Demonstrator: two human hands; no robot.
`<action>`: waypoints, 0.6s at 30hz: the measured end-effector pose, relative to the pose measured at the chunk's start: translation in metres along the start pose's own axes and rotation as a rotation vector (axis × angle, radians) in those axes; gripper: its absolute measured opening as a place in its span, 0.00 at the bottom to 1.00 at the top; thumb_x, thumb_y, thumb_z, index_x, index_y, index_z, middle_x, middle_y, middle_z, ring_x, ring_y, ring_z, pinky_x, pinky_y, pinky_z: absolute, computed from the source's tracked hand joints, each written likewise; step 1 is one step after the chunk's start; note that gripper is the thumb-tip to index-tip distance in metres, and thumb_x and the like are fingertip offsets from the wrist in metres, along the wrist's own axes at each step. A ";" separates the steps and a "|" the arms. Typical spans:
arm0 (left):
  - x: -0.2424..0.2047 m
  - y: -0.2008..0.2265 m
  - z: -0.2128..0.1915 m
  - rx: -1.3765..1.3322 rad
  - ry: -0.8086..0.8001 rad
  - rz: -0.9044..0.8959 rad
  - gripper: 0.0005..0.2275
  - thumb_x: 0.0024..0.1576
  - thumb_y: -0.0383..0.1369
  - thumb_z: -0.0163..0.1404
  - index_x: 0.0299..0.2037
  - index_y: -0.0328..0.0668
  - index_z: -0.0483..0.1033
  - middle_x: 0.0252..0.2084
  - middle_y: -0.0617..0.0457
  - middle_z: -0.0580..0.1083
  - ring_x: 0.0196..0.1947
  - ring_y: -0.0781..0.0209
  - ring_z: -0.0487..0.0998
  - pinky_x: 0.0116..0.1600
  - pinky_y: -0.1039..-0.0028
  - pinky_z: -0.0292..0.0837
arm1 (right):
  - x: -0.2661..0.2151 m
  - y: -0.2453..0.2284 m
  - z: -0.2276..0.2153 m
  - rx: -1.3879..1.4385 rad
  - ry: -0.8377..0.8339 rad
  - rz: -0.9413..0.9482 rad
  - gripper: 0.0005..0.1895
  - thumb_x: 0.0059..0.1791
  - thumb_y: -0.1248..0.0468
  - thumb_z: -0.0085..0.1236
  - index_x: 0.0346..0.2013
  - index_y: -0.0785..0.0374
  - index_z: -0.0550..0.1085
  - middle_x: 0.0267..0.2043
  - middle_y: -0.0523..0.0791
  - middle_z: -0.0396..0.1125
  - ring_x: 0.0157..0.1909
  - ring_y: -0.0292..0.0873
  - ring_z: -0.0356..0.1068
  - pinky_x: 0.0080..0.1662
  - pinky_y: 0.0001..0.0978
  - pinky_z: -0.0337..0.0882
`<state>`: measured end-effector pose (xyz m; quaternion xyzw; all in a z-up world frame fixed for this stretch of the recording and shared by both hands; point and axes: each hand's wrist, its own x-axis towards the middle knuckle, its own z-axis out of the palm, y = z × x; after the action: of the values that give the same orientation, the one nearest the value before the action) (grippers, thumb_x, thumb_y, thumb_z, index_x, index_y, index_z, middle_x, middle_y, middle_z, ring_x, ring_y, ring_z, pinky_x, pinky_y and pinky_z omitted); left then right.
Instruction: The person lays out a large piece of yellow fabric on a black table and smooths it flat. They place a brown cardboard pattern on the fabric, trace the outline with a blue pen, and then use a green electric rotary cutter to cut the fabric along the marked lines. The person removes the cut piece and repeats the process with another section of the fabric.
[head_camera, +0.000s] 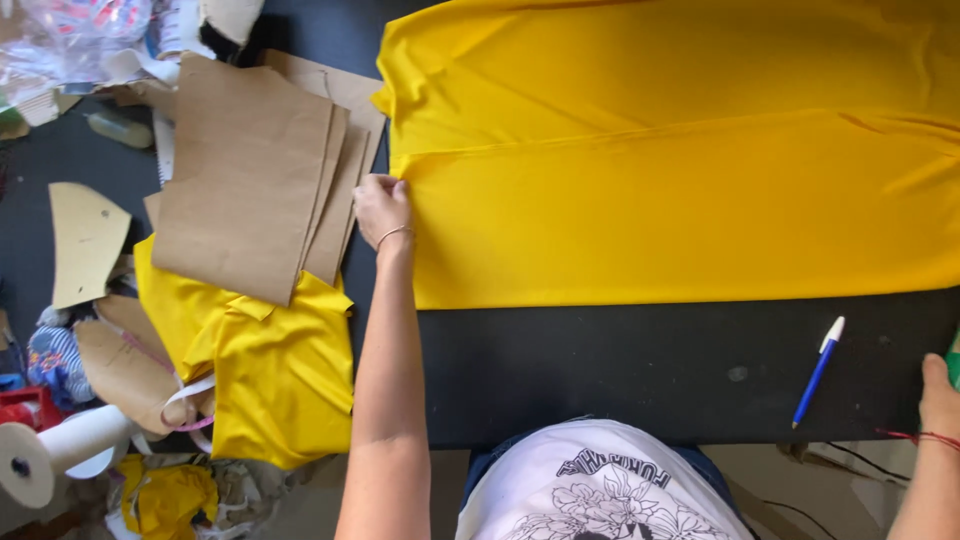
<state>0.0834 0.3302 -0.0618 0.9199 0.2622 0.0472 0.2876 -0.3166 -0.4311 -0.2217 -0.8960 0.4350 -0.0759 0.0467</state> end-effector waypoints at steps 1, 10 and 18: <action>-0.001 -0.001 0.000 -0.008 -0.013 0.010 0.03 0.46 0.36 0.49 0.27 0.51 0.70 0.33 0.47 0.67 0.35 0.46 0.69 0.41 0.61 0.63 | -0.012 -0.031 -0.032 -0.008 0.010 0.013 0.32 0.62 0.42 0.53 0.35 0.72 0.73 0.33 0.52 0.67 0.32 0.51 0.66 0.25 0.44 0.63; -0.099 0.068 -0.019 0.220 0.264 0.641 0.10 0.46 0.21 0.50 0.35 0.46 0.67 0.37 0.49 0.64 0.35 0.49 0.67 0.33 0.63 0.64 | -0.065 -0.192 -0.200 -0.027 0.300 -0.146 0.28 0.36 0.54 0.70 0.41 0.69 0.72 0.35 0.54 0.65 0.33 0.55 0.65 0.34 0.42 0.64; -0.292 0.156 0.065 -0.194 -0.603 1.393 0.07 0.49 0.28 0.42 0.36 0.48 0.71 0.41 0.54 0.68 0.37 0.56 0.70 0.58 0.49 0.47 | -0.075 -0.214 -0.257 1.053 -0.797 0.382 0.21 0.40 0.66 0.45 0.46 0.70 0.61 0.36 0.57 0.62 0.35 0.57 0.65 0.36 0.49 0.67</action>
<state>-0.0808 0.0397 -0.0104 0.8166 -0.4734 -0.0128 0.3300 -0.2426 -0.2444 0.0560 -0.6210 0.4403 0.0678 0.6449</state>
